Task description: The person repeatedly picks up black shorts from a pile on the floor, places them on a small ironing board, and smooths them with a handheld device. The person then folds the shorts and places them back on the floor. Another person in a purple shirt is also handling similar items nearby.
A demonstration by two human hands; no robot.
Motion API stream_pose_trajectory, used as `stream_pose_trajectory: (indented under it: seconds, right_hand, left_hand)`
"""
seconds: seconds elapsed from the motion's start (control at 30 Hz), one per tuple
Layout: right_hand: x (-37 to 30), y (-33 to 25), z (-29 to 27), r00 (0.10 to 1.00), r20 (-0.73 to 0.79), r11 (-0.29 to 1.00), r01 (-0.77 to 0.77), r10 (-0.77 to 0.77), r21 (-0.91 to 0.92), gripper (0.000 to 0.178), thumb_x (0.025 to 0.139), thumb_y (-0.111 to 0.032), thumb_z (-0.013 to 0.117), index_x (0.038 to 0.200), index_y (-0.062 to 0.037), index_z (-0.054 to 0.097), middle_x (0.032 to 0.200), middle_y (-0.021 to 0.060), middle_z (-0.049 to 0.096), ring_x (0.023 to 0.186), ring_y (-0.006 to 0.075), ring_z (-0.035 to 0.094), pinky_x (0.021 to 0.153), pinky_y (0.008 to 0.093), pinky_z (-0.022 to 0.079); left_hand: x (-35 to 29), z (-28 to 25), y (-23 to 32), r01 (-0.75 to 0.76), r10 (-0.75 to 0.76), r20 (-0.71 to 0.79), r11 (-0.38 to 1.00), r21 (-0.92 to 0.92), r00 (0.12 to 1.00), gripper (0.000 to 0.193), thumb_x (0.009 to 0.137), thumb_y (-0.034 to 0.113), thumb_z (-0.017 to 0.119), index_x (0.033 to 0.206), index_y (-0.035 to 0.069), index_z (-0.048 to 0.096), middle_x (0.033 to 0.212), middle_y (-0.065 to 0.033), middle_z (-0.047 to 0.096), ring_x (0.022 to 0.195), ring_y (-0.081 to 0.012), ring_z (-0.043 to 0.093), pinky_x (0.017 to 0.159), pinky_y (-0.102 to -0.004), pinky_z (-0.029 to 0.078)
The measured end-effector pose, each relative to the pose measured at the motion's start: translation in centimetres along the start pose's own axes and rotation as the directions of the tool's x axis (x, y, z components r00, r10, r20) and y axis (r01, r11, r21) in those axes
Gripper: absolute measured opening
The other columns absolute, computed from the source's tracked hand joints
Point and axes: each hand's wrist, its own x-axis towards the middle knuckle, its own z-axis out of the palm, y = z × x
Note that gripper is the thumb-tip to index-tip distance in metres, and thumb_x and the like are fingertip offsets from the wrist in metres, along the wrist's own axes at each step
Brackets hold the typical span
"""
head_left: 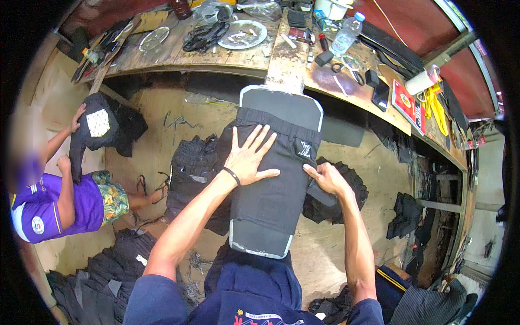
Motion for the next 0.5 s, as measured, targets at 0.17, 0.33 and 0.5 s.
stream_pose_trajectory:
  seconds: [0.17, 0.33, 0.5]
  right_hand:
    - [-5.1, -0.6, 4.4, 0.918, 0.376, 0.990, -0.098, 0.128, -0.099, 0.085, 0.096, -0.078, 0.065, 0.115, 0.0034, 0.081, 0.105, 0.0289, 0.079, 0.106, 0.0351, 0.078, 0.095, 0.0458, 0.060]
    - [-7.5, -2.6, 6.2, 0.950, 0.140, 0.961, -0.271, 0.277, -0.061, 0.090, 0.091, -0.077, 0.070, 0.135, 0.0026, 0.074, 0.124, 0.0313, 0.075, 0.125, 0.0413, 0.072, 0.106, 0.0495, 0.056]
    - [-9.9, -5.5, 5.8, 0.946, -0.168, 0.947, -0.299, 0.278, -0.116, 0.078, 0.095, -0.068, 0.072, 0.124, 0.0035, 0.076, 0.117, 0.0291, 0.077, 0.117, 0.0416, 0.074, 0.099, 0.0498, 0.059]
  left_hand:
    - [0.6, -1.0, 4.9, -0.416, 0.426, -0.066, 0.900, 0.130, 0.902, 0.089, 0.092, 0.057, 0.074, 0.161, 0.008, 0.048, 0.164, -0.0187, 0.050, 0.162, -0.0308, 0.035, 0.131, -0.0667, 0.018]
    - [7.3, -5.7, 9.2, -0.170, 0.074, 0.732, 0.984, 0.057, 0.678, 0.083, 0.095, 0.067, 0.069, 0.152, 0.008, 0.062, 0.150, -0.0184, 0.066, 0.148, -0.0304, 0.056, 0.122, -0.0608, 0.036]
    - [7.8, -7.2, 11.1, -0.501, -0.051, 0.796, 0.752, 0.428, 0.603, 0.058, 0.109, 0.050, 0.052, 0.150, 0.012, 0.067, 0.148, -0.0104, 0.070, 0.143, -0.0283, 0.061, 0.124, -0.0805, 0.020]
